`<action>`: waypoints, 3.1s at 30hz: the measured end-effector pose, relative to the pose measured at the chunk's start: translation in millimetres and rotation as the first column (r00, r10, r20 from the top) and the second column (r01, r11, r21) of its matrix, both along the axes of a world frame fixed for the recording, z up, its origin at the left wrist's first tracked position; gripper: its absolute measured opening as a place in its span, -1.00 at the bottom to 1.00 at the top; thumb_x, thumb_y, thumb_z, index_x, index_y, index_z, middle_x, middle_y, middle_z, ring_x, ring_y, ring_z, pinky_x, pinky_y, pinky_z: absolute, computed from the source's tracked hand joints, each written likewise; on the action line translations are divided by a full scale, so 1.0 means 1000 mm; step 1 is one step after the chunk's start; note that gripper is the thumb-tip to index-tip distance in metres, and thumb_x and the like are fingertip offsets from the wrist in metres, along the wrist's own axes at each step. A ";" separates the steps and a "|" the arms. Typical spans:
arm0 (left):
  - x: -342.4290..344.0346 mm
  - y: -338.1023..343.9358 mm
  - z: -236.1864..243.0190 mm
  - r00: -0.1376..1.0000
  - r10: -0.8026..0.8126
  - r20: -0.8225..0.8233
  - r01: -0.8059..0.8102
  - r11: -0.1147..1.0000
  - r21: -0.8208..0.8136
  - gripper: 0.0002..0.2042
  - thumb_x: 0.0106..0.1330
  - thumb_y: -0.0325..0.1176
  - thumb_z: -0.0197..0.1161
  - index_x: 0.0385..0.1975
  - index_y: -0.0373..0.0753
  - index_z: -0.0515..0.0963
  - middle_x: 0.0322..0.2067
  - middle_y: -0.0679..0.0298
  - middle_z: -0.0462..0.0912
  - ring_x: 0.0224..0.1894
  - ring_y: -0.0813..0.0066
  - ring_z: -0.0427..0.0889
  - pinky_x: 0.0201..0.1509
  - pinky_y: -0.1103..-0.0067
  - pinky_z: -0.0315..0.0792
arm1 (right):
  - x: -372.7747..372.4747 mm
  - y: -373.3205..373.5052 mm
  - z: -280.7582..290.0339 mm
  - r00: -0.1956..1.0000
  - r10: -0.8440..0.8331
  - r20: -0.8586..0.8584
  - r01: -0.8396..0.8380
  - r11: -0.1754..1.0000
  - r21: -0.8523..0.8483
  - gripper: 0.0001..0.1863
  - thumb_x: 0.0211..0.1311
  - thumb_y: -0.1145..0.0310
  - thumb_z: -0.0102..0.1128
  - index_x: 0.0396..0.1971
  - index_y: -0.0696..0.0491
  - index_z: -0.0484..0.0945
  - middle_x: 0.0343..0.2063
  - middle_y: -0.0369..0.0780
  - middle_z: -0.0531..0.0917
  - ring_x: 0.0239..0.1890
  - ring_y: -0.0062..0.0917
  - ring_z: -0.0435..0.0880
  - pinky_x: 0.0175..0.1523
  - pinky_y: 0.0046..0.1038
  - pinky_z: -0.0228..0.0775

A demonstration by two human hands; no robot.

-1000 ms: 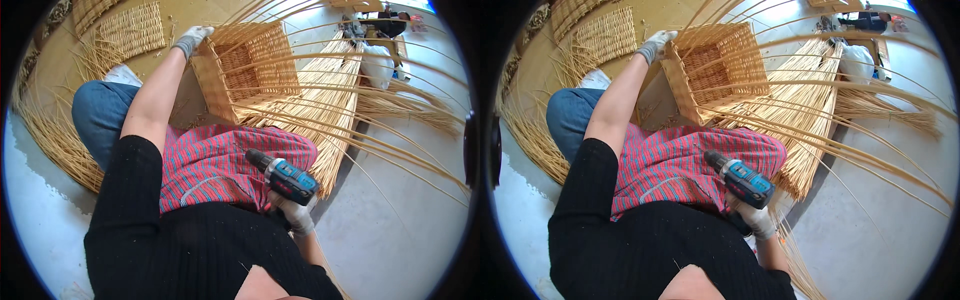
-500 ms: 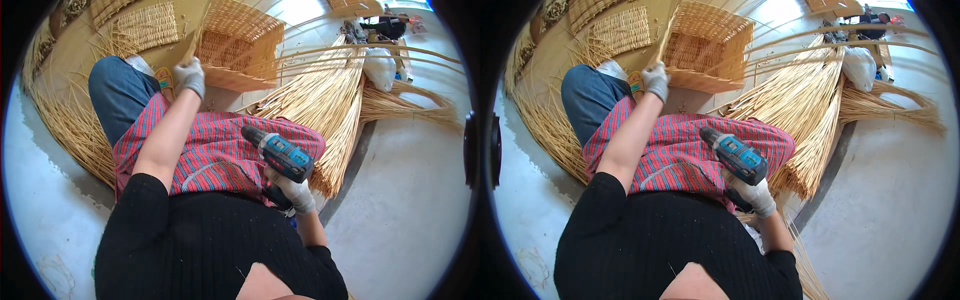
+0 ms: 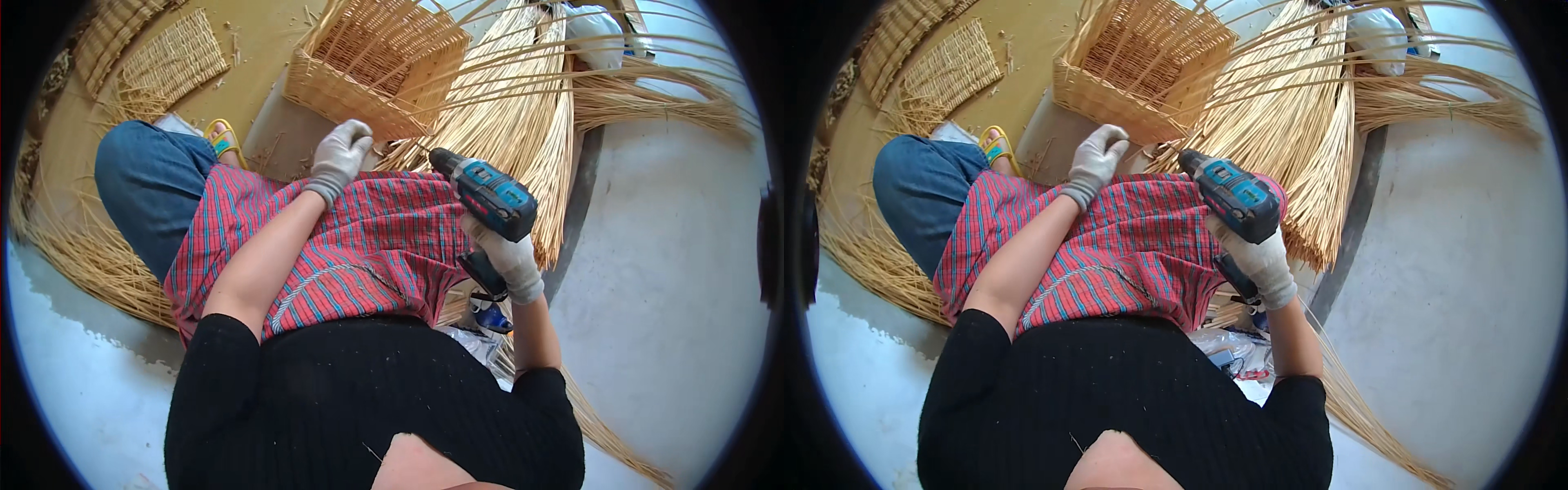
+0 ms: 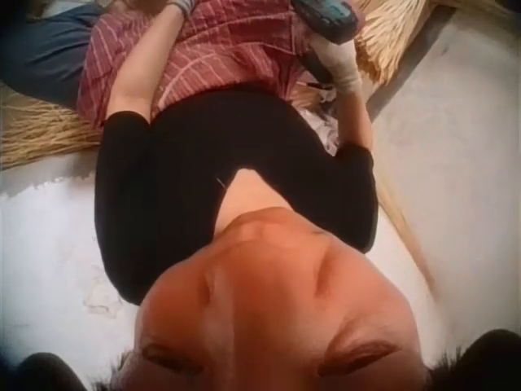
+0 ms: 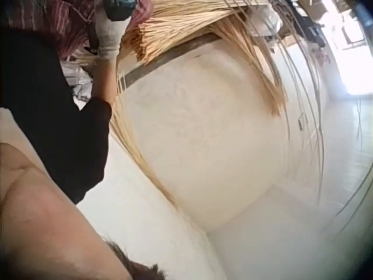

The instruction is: Weaving a wicker basket, measuring its dimensions, and using a power drill to secure components.

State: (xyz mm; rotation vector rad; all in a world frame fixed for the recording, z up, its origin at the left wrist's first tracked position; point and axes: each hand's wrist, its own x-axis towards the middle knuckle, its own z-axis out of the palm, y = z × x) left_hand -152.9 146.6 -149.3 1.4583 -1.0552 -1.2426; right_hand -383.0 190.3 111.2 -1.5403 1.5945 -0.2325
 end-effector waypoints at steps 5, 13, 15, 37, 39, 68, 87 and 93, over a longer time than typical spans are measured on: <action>-0.027 -0.032 0.035 0.889 -0.287 0.357 0.260 0.958 0.123 -0.44 0.40 -0.06 0.33 0.38 0.17 0.36 -0.06 0.09 0.75 0.00 0.10 0.74 0.20 0.31 0.56 | 0.002 -0.003 0.007 0.996 -0.086 -0.036 0.087 0.996 0.021 -0.75 0.32 0.30 0.45 -0.08 0.04 0.67 -0.38 -0.37 0.65 -0.39 -0.67 0.57 -0.27 -0.51 0.43; 0.016 -0.071 0.022 0.628 -0.478 0.614 0.447 0.867 0.218 -0.37 0.22 0.34 0.32 0.16 0.07 0.46 -0.13 -0.01 0.76 -0.01 -0.04 0.73 0.10 0.18 0.54 | -0.002 0.001 -0.001 0.974 0.225 -0.009 -0.224 0.963 -0.152 -0.51 0.28 0.23 0.46 0.19 0.01 0.63 0.01 -0.12 0.72 -0.01 -0.24 0.71 0.15 -0.32 0.52; 0.044 -0.056 0.018 0.675 -0.456 0.581 0.397 0.887 0.235 -0.37 0.20 0.33 0.35 0.11 0.05 0.46 -0.14 0.06 0.77 -0.02 0.01 0.74 0.06 0.19 0.54 | -0.003 -0.002 -0.005 0.979 0.204 0.018 -0.202 0.974 -0.103 -0.51 0.28 0.24 0.46 0.19 0.01 0.63 0.02 -0.11 0.72 -0.01 -0.25 0.71 0.14 -0.31 0.53; 0.038 -0.036 0.017 0.782 -0.381 0.494 0.292 0.923 0.250 -0.34 0.17 0.42 0.31 0.10 0.08 0.56 -0.09 0.25 0.78 0.01 0.15 0.74 0.03 0.22 0.57 | 0.024 -0.036 -0.020 0.971 0.205 -0.127 -0.193 0.976 0.100 -0.76 0.32 0.32 0.44 -0.09 0.05 0.67 -0.40 -0.38 0.62 -0.40 -0.66 0.54 -0.29 -0.52 0.45; 0.038 -0.036 0.015 0.785 -0.374 0.494 0.288 0.926 0.244 -0.33 0.17 0.42 0.31 0.12 0.08 0.55 -0.07 0.24 0.78 0.03 0.15 0.73 0.05 0.22 0.56 | 0.024 -0.035 -0.021 0.982 0.176 -0.066 -0.169 0.980 0.103 -0.79 0.32 0.32 0.44 -0.13 0.04 0.67 -0.47 -0.44 0.59 -0.47 -0.73 0.50 -0.37 -0.56 0.42; 0.026 -0.029 0.016 0.849 -0.308 0.429 0.252 0.950 0.184 -0.42 0.14 0.35 0.38 -0.04 0.03 0.58 -0.24 0.25 0.77 -0.12 0.20 0.75 -0.06 0.30 0.58 | 0.023 -0.059 -0.004 0.942 0.295 -0.161 -0.256 0.939 0.228 -0.71 0.37 0.30 0.39 0.03 0.03 0.68 -0.22 -0.30 0.72 -0.24 -0.56 0.67 -0.14 -0.47 0.59; 0.017 -0.025 0.020 0.816 -0.341 0.467 0.319 0.939 0.128 -0.28 0.14 0.42 0.30 0.18 0.05 0.56 -0.20 0.18 0.79 -0.10 0.10 0.76 -0.08 0.24 0.58 | 0.021 -0.058 0.005 0.903 0.366 -0.224 -0.316 0.921 0.228 -0.64 0.27 0.21 0.43 -0.02 0.05 0.66 -0.20 -0.13 0.76 -0.17 -0.24 0.75 -0.02 -0.26 0.59; 0.018 -0.025 0.020 0.835 -0.257 0.487 0.251 0.965 0.080 -0.37 0.08 0.41 0.36 -0.06 0.03 0.58 -0.31 0.21 0.76 -0.19 0.13 0.75 -0.13 0.26 0.57 | 0.024 -0.059 -0.001 0.908 0.338 -0.248 -0.283 0.930 0.233 -0.62 0.27 0.22 0.43 0.02 0.04 0.65 -0.16 -0.13 0.75 -0.16 -0.26 0.75 -0.01 -0.28 0.58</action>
